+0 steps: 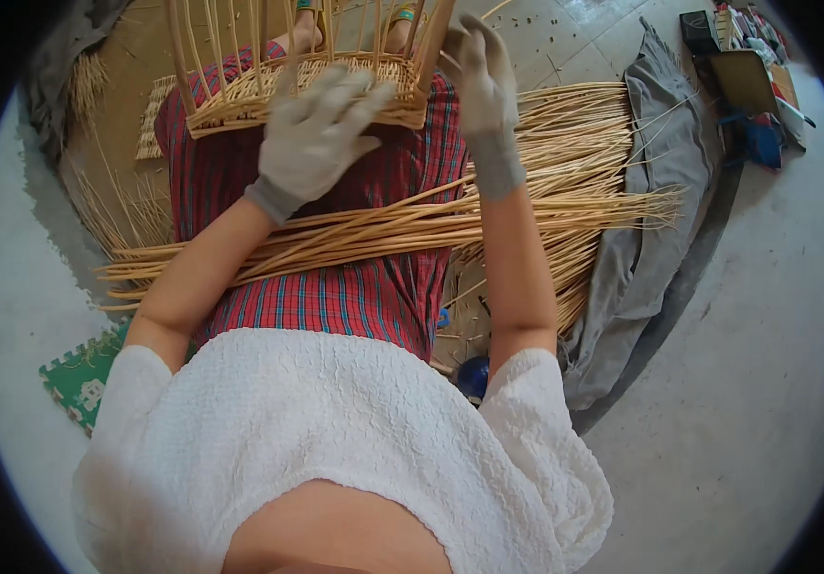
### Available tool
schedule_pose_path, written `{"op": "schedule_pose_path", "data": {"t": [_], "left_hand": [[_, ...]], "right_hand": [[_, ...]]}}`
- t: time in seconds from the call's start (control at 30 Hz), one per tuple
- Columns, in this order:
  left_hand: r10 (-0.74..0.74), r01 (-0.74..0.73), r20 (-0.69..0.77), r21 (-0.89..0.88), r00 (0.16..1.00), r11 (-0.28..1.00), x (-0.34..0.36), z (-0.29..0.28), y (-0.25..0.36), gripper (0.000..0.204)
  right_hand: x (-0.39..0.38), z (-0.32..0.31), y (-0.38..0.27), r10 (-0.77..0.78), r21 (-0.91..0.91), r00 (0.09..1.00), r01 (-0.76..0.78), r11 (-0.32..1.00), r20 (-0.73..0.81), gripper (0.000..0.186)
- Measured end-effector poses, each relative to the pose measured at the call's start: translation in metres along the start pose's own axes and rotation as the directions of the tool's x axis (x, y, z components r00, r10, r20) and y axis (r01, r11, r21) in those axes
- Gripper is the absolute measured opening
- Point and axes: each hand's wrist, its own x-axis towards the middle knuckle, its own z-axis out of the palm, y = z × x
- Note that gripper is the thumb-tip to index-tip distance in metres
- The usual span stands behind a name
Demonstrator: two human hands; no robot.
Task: The person weaves a basket by hand, interlacing thin bamboo strips through a vertical frame. They use pliers to cut excess material and a tape measure to check dimensions, continuing the weaving process on the floor.
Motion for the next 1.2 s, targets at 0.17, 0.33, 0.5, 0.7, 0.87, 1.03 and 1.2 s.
{"op": "schedule_pose_path", "data": {"t": [0.17,0.33,0.5,0.7,0.87,1.03,1.2], "left_hand": [[-0.116,0.135,0.132,-0.145,0.985,0.98,0.036,0.044,0.008,0.074],[-0.184,0.194,0.283,-0.004,0.941,0.981,0.05,0.047,0.018,0.061],[-0.147,0.162,0.239,-0.042,0.96,0.986,0.04,0.055,0.014,0.061],[-0.127,0.147,0.18,-0.103,0.975,0.984,0.039,0.063,0.014,0.059],[-0.151,0.162,0.122,-0.088,0.981,0.983,0.035,0.065,0.013,0.056],[-0.169,0.186,0.122,-0.144,0.978,0.972,0.019,0.077,0.014,0.05],[-0.193,0.218,0.119,-0.262,0.974,0.94,0.002,0.08,0.024,0.046]], "right_hand": [[0.068,0.008,0.025,0.387,0.368,0.917,-0.394,0.842,0.097,0.047],[0.076,0.023,0.036,0.443,0.246,0.896,-0.424,0.872,-0.023,0.056],[0.082,0.014,0.055,0.388,0.425,0.87,-0.489,0.762,0.306,0.055],[0.101,0.001,0.073,0.263,0.525,0.702,-0.685,0.505,0.662,0.057],[0.077,0.03,0.051,0.386,0.313,0.9,-0.433,0.845,0.202,0.054],[0.06,0.06,0.073,-0.08,-0.025,0.969,0.077,0.997,-0.232,0.054],[0.032,0.03,0.082,0.046,-0.181,0.995,-0.061,0.982,-0.086,0.042]]}}
